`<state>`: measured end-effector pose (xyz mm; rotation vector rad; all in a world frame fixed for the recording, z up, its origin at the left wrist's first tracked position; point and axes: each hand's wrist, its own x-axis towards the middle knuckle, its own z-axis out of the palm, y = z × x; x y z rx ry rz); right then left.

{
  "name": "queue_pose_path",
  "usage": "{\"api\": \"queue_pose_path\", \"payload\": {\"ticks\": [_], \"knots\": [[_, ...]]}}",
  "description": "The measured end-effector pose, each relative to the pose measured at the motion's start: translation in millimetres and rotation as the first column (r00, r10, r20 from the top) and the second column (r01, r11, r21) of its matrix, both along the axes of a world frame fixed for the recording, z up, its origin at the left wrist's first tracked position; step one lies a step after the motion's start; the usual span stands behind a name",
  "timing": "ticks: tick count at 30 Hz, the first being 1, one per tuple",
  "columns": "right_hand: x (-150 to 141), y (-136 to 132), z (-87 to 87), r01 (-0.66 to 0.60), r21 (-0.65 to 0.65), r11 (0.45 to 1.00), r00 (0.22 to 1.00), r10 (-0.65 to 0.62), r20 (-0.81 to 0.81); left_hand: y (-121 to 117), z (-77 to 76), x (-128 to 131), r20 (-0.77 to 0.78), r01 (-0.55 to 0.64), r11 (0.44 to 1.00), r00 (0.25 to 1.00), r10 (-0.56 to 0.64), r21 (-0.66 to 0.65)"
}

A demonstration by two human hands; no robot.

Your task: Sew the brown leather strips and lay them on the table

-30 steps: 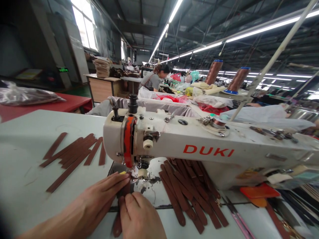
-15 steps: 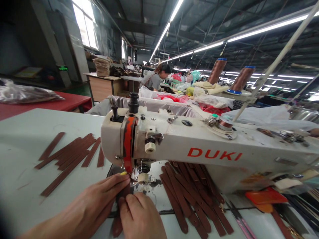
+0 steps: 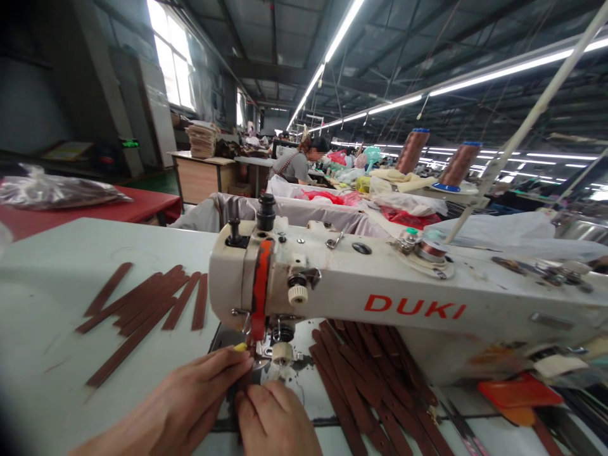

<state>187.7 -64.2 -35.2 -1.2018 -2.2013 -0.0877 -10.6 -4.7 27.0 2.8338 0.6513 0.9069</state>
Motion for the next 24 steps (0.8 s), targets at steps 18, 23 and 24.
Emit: {"api": "queue_pose_path", "payload": {"ticks": [18, 23, 24], "knots": [[-3.5, -0.9, -11.6, 0.121, 0.057, 0.991, 0.992, -0.119, -0.048, 9.1, 4.2, -3.6, 0.098, -0.012, 0.999, 0.995, 0.017, -0.050], [-9.7, 2.1, 13.0, 0.036, 0.204, 0.978, 0.999, -0.037, 0.004, 52.8, 24.4, 4.7, 0.002, -0.152, 0.949, 0.987, 0.159, -0.277], [-10.4, 3.3, 17.6, 0.030, 0.222, 0.975, 1.000, -0.031, 0.000, 62.4, 28.4, 8.6, -0.021, -0.151, 0.945, 0.988, 0.151, -0.292]]}}
